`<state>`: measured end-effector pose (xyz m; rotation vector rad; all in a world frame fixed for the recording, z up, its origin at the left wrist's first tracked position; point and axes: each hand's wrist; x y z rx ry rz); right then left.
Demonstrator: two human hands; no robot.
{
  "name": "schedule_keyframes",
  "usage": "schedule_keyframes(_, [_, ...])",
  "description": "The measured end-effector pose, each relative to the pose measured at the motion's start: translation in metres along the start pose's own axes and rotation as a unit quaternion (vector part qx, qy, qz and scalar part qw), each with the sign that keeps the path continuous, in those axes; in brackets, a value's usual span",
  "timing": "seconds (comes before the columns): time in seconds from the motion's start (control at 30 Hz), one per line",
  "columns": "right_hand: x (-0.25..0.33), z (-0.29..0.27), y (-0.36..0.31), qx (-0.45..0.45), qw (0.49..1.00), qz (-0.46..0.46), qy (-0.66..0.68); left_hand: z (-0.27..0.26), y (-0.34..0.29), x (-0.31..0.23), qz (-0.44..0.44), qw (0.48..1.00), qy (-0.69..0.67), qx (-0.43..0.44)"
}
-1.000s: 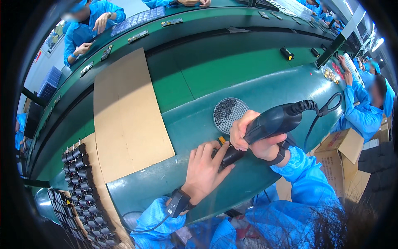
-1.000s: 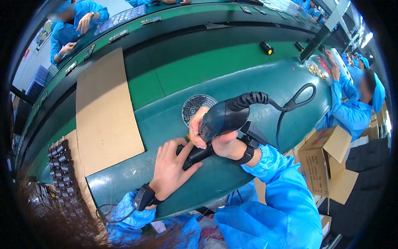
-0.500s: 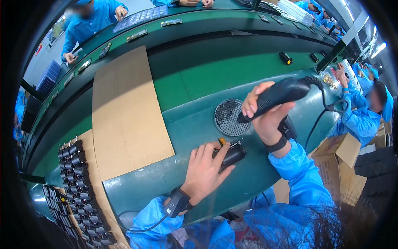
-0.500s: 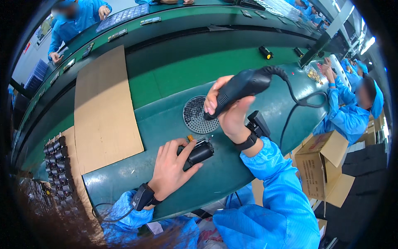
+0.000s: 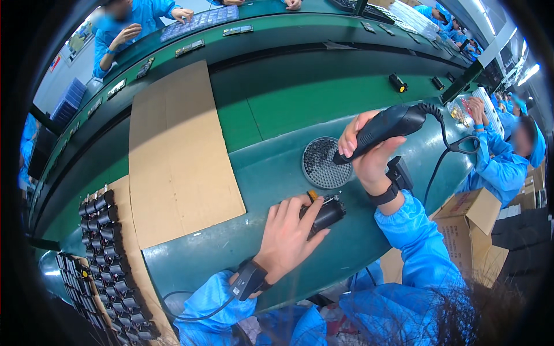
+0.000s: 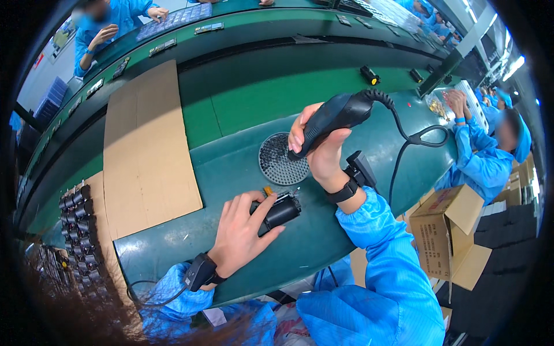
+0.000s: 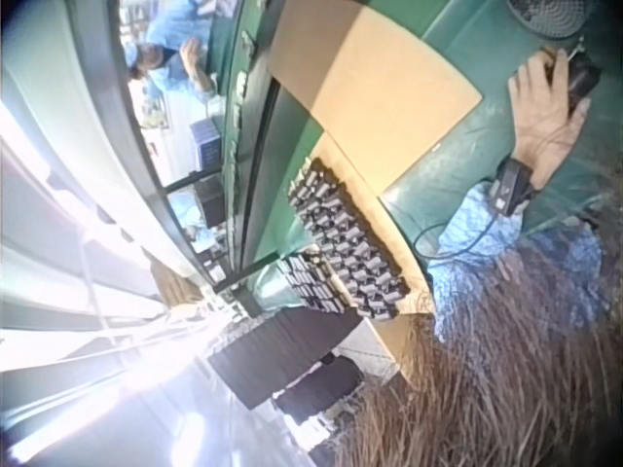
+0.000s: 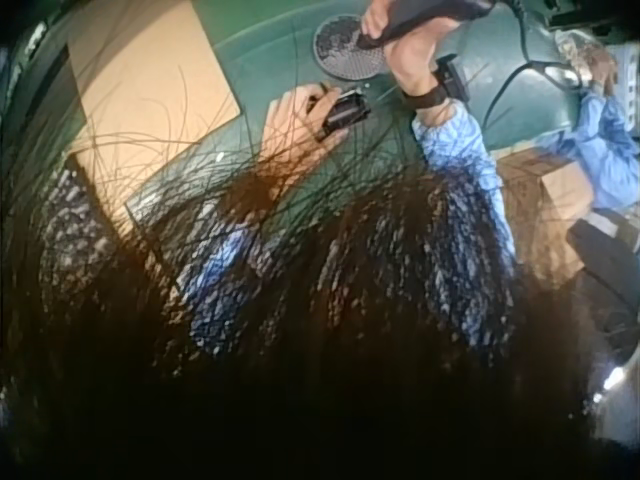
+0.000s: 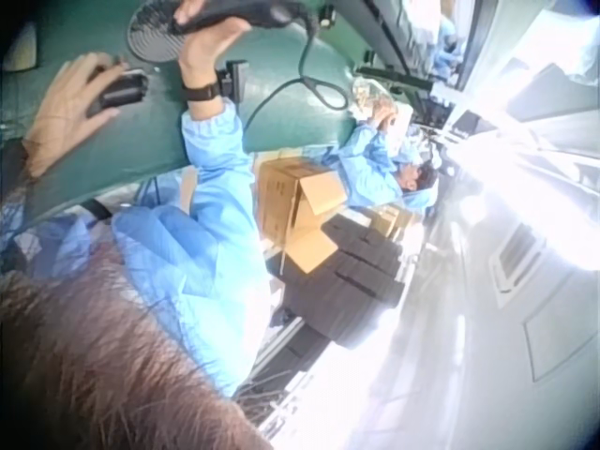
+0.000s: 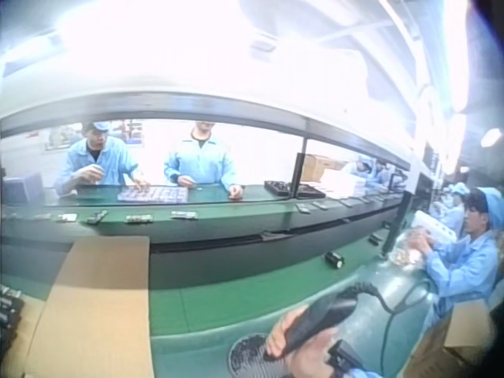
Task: Using an electric screwdriver to fasten components into small black plastic housings on an assembly line.
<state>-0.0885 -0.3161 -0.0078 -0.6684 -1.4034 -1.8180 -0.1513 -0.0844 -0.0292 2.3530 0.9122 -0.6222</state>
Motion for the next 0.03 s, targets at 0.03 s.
schedule_keyframes(0.03, [-0.0001,-0.0013,-0.0006,0.017,1.0,0.004,-0.008,0.0004,-0.0002,0.0001,0.0,1.0,-0.002,0.001])
Point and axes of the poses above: each hand's wrist, its own y-axis towards the middle knuckle, its own z-axis out of the palm, x = y × z, and after that the axes turned 4 degrees about -z, right-handed
